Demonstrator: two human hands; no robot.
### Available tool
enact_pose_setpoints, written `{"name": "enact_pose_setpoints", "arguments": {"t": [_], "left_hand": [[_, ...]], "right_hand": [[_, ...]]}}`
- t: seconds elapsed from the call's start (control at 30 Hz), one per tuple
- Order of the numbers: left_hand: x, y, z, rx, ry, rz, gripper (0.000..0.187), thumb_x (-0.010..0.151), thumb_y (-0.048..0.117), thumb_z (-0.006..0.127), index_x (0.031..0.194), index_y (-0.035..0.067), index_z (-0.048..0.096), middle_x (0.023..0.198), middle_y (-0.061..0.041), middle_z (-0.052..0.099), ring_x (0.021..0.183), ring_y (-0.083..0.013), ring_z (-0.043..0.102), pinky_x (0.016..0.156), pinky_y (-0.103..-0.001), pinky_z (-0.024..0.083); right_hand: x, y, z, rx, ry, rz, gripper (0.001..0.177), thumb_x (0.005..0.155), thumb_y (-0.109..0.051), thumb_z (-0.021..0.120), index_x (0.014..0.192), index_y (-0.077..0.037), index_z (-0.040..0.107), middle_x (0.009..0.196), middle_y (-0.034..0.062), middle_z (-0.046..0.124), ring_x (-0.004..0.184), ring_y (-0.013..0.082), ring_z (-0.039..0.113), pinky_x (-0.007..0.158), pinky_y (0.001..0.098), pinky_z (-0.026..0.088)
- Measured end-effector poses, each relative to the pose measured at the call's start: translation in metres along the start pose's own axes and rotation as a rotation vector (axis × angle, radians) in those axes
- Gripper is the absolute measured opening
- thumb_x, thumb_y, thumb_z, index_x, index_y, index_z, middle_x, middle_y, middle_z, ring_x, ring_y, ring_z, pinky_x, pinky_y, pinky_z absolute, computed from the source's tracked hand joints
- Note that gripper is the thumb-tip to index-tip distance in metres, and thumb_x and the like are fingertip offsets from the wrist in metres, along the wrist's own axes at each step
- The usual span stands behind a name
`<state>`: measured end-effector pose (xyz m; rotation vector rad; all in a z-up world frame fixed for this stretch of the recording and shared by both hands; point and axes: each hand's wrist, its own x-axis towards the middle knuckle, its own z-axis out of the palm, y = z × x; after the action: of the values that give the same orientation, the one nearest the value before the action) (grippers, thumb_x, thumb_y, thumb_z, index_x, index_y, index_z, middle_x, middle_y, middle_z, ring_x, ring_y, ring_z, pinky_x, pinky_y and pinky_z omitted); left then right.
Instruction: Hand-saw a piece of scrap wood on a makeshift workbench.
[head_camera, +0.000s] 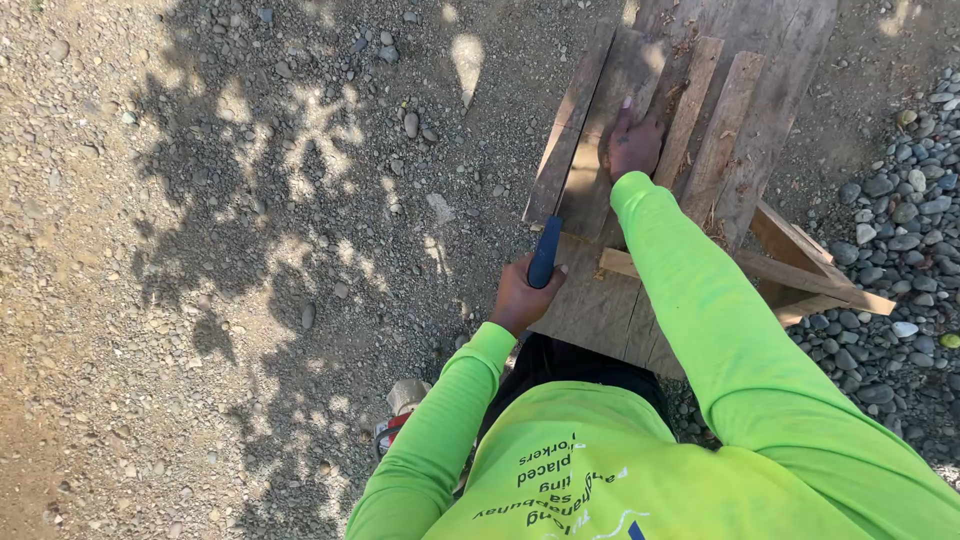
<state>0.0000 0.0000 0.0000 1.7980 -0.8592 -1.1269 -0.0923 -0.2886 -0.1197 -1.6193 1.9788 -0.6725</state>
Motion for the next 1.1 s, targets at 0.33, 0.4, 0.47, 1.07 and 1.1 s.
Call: {"name": "enact_pose_setpoints", "arguments": {"t": [0.33, 0.4, 0.47, 1.07, 1.1], "left_hand": [[0.025, 0.039, 0.009, -0.055, -0.003, -0.026, 0.033, 0.089, 0.030, 0.076, 0.076, 0.004, 0.061, 0.060, -0.002, 0.054, 0.057, -0.0099, 0.047, 0.054, -0.035, 0.041], [0.013, 0.050, 0.009, -0.043, 0.036, -0.092, 0.032, 0.088, 0.030, 0.076, 0.077, 0.003, 0.062, 0.061, -0.006, 0.057, 0.056, -0.0117, 0.050, 0.055, -0.036, 0.043], [0.007, 0.057, 0.011, -0.029, 0.069, -0.058, 0.031, 0.086, 0.028, 0.077, 0.078, 0.002, 0.062, 0.061, -0.008, 0.059, 0.056, -0.0131, 0.052, 0.056, -0.036, 0.045], [-0.185, 0.023, -0.029, -0.039, 0.119, -0.119, 0.019, 0.084, 0.019, 0.075, 0.083, 0.003, 0.066, 0.062, -0.007, 0.059, 0.057, -0.0119, 0.054, 0.056, -0.033, 0.046], [-0.200, 0.035, -0.038, -0.007, 0.090, -0.251, 0.022, 0.084, 0.020, 0.077, 0.081, 0.002, 0.065, 0.058, -0.007, 0.057, 0.054, -0.0116, 0.051, 0.053, -0.033, 0.044]], "right_hand": [[0.029, -0.019, -0.001, 0.031, 0.015, -0.111, 0.074, 0.105, -0.060, 0.043, 0.133, 0.008, 0.055, 0.127, 0.0377, 0.056, 0.116, 0.0546, 0.055, 0.099, 0.0566, 0.044], [0.018, -0.017, -0.008, -0.011, -0.038, -0.028, 0.073, 0.106, -0.061, 0.040, 0.133, 0.005, 0.058, 0.131, 0.0345, 0.058, 0.120, 0.0525, 0.056, 0.103, 0.0553, 0.045], [0.029, -0.006, -0.001, -0.021, -0.031, -0.009, 0.074, 0.106, -0.062, 0.040, 0.132, 0.004, 0.059, 0.132, 0.0335, 0.058, 0.121, 0.0518, 0.057, 0.104, 0.0550, 0.045], [0.027, -0.004, 0.004, -0.037, -0.044, 0.025, 0.074, 0.105, -0.066, 0.037, 0.127, 0.001, 0.059, 0.131, 0.0298, 0.057, 0.118, 0.0510, 0.057, 0.100, 0.0567, 0.046], [0.029, -0.008, 0.002, -0.038, -0.039, 0.025, 0.073, 0.105, -0.066, 0.037, 0.127, 0.001, 0.059, 0.131, 0.0296, 0.057, 0.118, 0.0505, 0.057, 0.100, 0.0566, 0.046]]}}
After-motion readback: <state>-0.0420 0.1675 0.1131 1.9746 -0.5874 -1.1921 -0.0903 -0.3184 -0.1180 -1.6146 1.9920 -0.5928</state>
